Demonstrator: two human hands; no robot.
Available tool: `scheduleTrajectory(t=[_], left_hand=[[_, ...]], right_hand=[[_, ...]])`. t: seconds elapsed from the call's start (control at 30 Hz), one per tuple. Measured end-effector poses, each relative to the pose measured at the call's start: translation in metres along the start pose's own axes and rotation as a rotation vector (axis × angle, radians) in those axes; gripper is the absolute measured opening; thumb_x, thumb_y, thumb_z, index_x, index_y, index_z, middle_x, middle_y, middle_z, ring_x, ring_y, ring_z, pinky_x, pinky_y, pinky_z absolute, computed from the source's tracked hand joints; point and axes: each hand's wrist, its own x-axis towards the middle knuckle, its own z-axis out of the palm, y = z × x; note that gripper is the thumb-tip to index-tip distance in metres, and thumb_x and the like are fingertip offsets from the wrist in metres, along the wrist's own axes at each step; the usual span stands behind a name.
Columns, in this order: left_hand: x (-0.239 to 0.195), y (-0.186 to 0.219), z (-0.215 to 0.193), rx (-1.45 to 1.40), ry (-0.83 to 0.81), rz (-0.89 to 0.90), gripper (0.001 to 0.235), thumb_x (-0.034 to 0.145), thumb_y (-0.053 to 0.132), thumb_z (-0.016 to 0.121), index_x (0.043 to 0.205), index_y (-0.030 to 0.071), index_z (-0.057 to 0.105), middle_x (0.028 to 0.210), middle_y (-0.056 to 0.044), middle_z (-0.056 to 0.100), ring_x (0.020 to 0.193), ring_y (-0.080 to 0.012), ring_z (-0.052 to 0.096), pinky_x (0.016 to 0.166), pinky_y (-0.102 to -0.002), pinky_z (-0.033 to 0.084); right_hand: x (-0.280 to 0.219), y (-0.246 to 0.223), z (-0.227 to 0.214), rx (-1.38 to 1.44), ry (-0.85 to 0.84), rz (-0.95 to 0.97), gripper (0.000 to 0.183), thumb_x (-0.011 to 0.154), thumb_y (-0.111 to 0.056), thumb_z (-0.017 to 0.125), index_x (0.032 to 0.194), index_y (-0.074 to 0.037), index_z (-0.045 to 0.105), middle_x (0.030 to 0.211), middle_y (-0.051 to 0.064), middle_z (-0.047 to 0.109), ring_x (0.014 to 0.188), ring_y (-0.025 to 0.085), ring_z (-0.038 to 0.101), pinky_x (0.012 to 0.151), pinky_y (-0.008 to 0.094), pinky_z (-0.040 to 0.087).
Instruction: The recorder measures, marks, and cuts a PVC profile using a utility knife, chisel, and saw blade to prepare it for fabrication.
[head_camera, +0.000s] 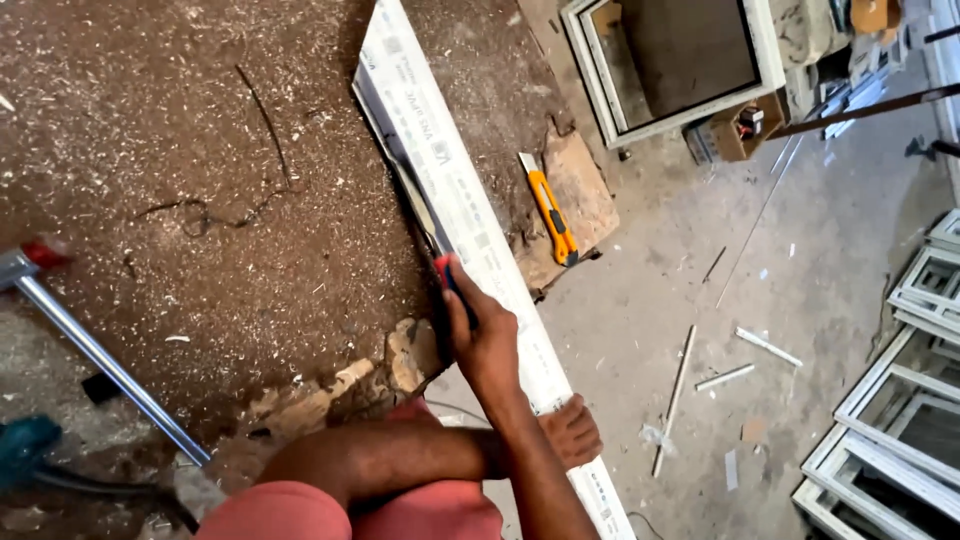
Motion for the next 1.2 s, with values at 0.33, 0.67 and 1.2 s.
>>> scheduleTrajectory(t=[0.33,0.67,1.2], left_hand=[[0.0,0.007,0.017,-0.011,0.021,0.009,0.036,0.089,0.024,0.063,0.119,0.005,0.063,0.107,-0.015,0.065,0.107,-0.0334,0.062,0.111,-0.066,0.035],[-0.001,0.029,0.033,-0.061,0.012,-0.036,0.038,0.088,0.025,0.062,0.115,-0.001,0.061,0.105,-0.014,0.063,0.108,-0.0321,0.062,0.113,-0.064,0.036],[-0.006,0.013,0.017,-0.025,-0.061,0.026,0.042,0.09,0.033,0.06,0.116,0.001,0.063,0.109,-0.014,0.064,0.108,-0.0312,0.062,0.11,-0.06,0.04]], right_hand=[[0.016,-0.008,0.01,-0.047,-0.007,-0.016,0.041,0.098,-0.017,0.068,0.138,-0.012,0.066,0.103,0.025,0.073,0.099,0.033,0.077,0.087,0.038,0.057],[0.039,-0.04,0.027,0.005,0.046,-0.038,0.041,0.101,-0.017,0.065,0.141,-0.011,0.062,0.118,0.023,0.072,0.104,0.031,0.077,0.087,0.037,0.057],[0.073,-0.05,0.05,-0.025,0.052,-0.126,0.042,0.1,-0.014,0.066,0.141,-0.013,0.062,0.121,0.025,0.07,0.116,0.04,0.068,0.097,0.043,0.054]])
